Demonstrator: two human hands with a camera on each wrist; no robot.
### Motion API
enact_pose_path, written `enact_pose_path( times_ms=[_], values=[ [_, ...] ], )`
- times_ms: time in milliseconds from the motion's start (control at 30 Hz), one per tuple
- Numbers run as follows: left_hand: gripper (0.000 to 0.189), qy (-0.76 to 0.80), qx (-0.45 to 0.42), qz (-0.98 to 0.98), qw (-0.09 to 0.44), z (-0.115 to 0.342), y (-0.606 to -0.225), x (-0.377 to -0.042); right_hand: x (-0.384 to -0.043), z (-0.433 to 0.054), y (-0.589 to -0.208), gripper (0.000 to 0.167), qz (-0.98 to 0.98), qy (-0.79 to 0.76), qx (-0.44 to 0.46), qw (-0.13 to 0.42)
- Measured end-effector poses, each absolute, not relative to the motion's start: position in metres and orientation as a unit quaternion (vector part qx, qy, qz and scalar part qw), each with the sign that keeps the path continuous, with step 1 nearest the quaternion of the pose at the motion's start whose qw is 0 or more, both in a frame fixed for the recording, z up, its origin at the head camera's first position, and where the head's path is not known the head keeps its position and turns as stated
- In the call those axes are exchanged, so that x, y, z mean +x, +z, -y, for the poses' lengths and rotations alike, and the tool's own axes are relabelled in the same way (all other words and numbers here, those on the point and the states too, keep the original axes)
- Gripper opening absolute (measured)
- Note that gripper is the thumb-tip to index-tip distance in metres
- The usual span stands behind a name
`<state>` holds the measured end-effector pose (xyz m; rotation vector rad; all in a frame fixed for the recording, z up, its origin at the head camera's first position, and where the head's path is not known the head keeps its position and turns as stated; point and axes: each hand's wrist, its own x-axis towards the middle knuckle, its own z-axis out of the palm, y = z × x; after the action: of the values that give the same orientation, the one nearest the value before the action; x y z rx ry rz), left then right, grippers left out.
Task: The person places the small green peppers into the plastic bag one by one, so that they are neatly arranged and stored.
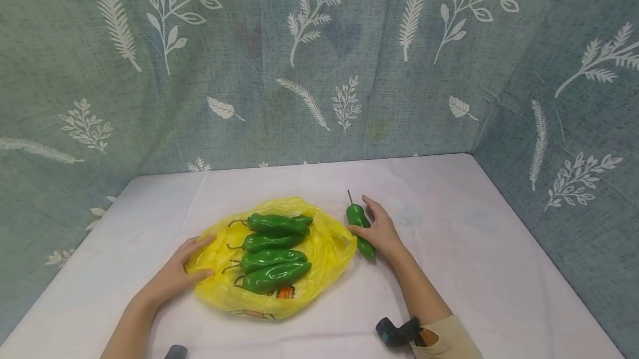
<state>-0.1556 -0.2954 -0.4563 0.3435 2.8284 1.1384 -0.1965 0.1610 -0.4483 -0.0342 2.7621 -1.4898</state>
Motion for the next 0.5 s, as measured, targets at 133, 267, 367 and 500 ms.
enact_pose_path(
  times_ms=[133,267,367,500],
  values=[
    [0.076,0.372,0.107,-0.921,0.040,0.2954,-0.4564,-0.1556,-0.1971,-0.1609,-0.4480,0.086,-0.883,-0.469,-0.002,0.014],
    [0.077,0.372,0.105,-0.922,0.042,0.2956,-0.4569,-0.1553,-0.1977,-0.1613,-0.4471,0.083,-0.883,-0.468,0.012,0.022],
    [0.077,0.371,0.106,-0.921,0.040,0.2957,-0.4573,-0.1554,-0.1982,-0.1618,-0.4467,0.084,-0.884,-0.468,0.015,0.023],
    [0.076,0.372,0.111,-0.921,0.038,0.2962,-0.4573,-0.1561,-0.1989,-0.1622,-0.4470,0.084,-0.882,-0.470,0.019,0.025]
  ],
)
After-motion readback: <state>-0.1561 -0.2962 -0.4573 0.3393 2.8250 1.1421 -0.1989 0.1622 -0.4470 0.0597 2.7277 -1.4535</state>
